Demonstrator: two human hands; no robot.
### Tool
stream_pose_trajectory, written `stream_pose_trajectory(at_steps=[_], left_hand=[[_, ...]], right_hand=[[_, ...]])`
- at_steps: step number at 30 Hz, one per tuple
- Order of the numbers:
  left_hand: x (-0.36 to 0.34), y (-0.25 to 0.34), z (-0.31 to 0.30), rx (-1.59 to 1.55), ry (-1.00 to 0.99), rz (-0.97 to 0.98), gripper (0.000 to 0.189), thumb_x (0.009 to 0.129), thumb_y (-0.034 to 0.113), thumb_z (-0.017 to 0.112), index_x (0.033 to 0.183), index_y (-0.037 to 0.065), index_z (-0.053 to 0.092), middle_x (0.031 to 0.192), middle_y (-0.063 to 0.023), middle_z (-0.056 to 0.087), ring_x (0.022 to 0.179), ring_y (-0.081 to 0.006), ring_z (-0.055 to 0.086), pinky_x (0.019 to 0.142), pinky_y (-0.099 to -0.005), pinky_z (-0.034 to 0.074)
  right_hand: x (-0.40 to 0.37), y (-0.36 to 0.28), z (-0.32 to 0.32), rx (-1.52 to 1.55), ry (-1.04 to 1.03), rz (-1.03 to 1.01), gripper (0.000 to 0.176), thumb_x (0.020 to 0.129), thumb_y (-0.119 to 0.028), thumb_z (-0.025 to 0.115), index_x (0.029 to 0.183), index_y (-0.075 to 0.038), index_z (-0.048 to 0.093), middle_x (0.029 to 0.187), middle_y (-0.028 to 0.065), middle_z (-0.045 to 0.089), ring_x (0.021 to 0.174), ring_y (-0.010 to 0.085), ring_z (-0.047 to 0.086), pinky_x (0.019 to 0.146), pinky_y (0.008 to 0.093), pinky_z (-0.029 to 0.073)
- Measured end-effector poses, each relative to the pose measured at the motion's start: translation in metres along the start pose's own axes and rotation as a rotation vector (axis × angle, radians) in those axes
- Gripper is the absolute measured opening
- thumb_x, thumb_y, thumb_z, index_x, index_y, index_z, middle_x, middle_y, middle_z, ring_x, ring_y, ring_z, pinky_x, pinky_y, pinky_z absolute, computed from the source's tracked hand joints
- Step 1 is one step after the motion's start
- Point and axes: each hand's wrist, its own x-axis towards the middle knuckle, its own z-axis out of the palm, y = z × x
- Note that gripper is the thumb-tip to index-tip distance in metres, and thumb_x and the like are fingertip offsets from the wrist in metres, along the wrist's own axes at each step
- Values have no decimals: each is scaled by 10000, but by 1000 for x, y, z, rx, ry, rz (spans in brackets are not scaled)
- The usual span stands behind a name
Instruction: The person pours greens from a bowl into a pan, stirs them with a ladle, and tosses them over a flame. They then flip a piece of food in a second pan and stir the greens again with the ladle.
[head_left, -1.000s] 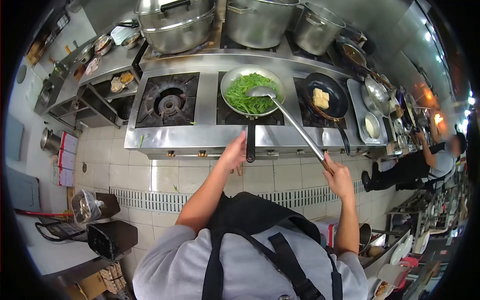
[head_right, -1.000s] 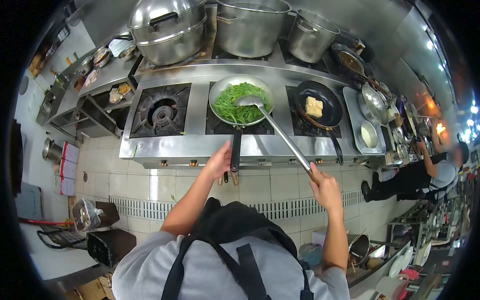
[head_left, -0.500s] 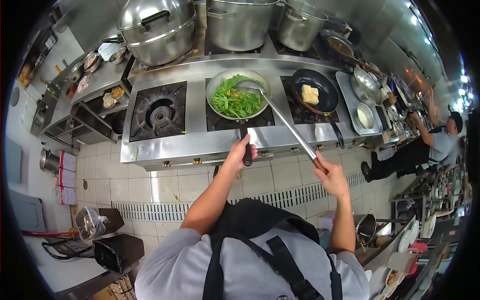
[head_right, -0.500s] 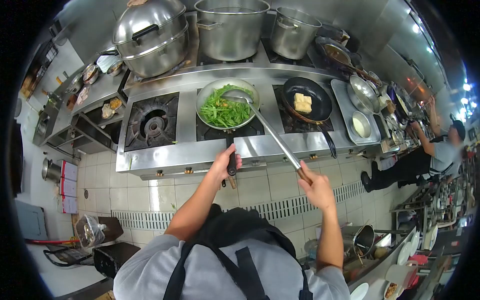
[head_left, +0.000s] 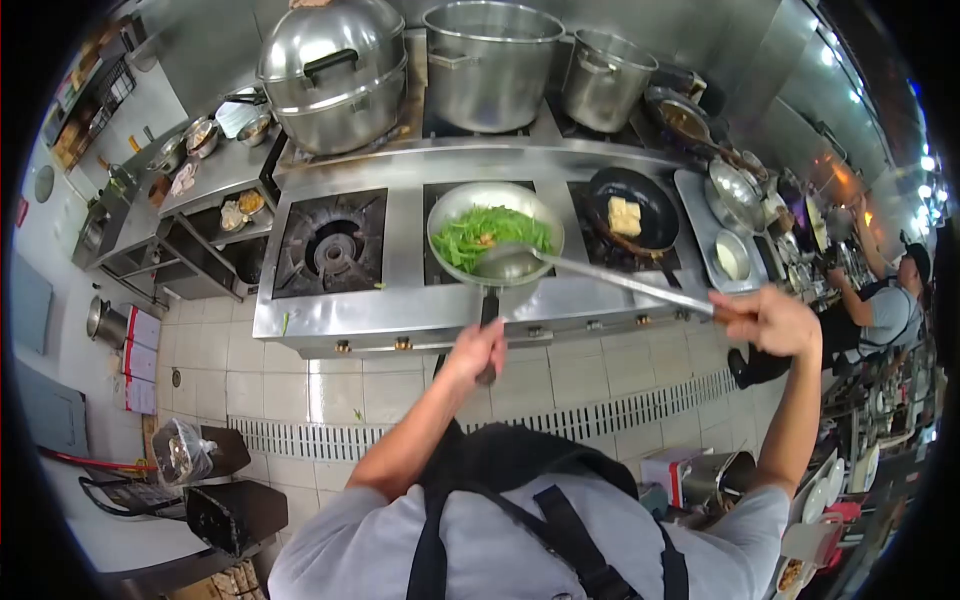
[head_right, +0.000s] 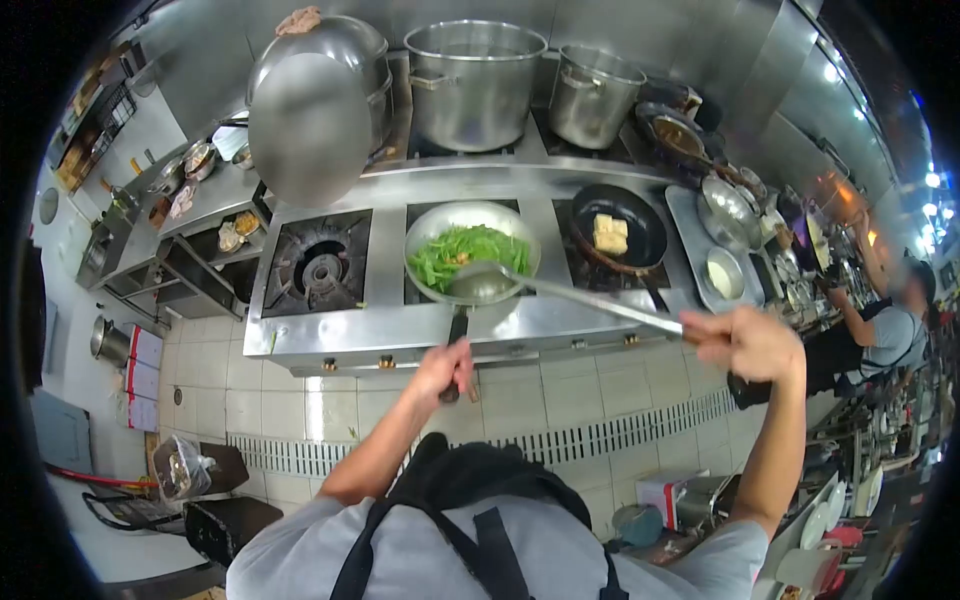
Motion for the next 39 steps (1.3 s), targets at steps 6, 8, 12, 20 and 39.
stream_pose_trajectory(at_steps=[6, 8, 12, 20, 39], left_hand=[[35, 8, 13, -110, 7, 126, 341, 926, 302, 498, 673, 78, 448, 510, -15, 422, 395, -132, 416, 394, -273, 376], [3, -7, 15, -25, -1, 155, 352, 928, 310, 495, 668, 86, 420, 517, -23, 439, 394, -130, 436, 370, -279, 375], [-13, -27, 5, -41, 44, 192, 346, 927, 317, 501, 684, 85, 421, 496, -29, 436, 375, -130, 425, 365, -281, 381], [28, 31, -2, -97, 90, 87, 351, 926, 327, 501, 679, 88, 435, 504, -12, 427, 393, -121, 434, 378, -278, 374], [-3, -2, 6, 27, -69, 207, 363, 934, 335, 485, 683, 76, 440, 512, -9, 432, 406, -117, 435, 380, -263, 382]], right_hand=[[37, -33, -5, -151, 78, 217, 455, 773, -122, 626, 1220, -90, 552, 774, 209, 610, 618, 291, 567, 623, 334, 440], [29, -35, -3, -162, 133, 148, 456, 772, -129, 626, 1220, -81, 550, 777, 221, 598, 651, 326, 570, 636, 353, 437], [10, -42, 8, -147, 128, 90, 465, 771, -110, 614, 1230, -77, 541, 825, 203, 619, 734, 347, 589, 684, 372, 448], [40, -36, 36, -245, 258, 27, 515, 714, -68, 653, 1214, -34, 537, 898, 196, 627, 816, 374, 586, 726, 406, 454], [12, -39, 46, -217, 353, 69, 472, 735, -53, 629, 1201, -72, 556, 858, 182, 623, 809, 369, 580, 729, 420, 452]])
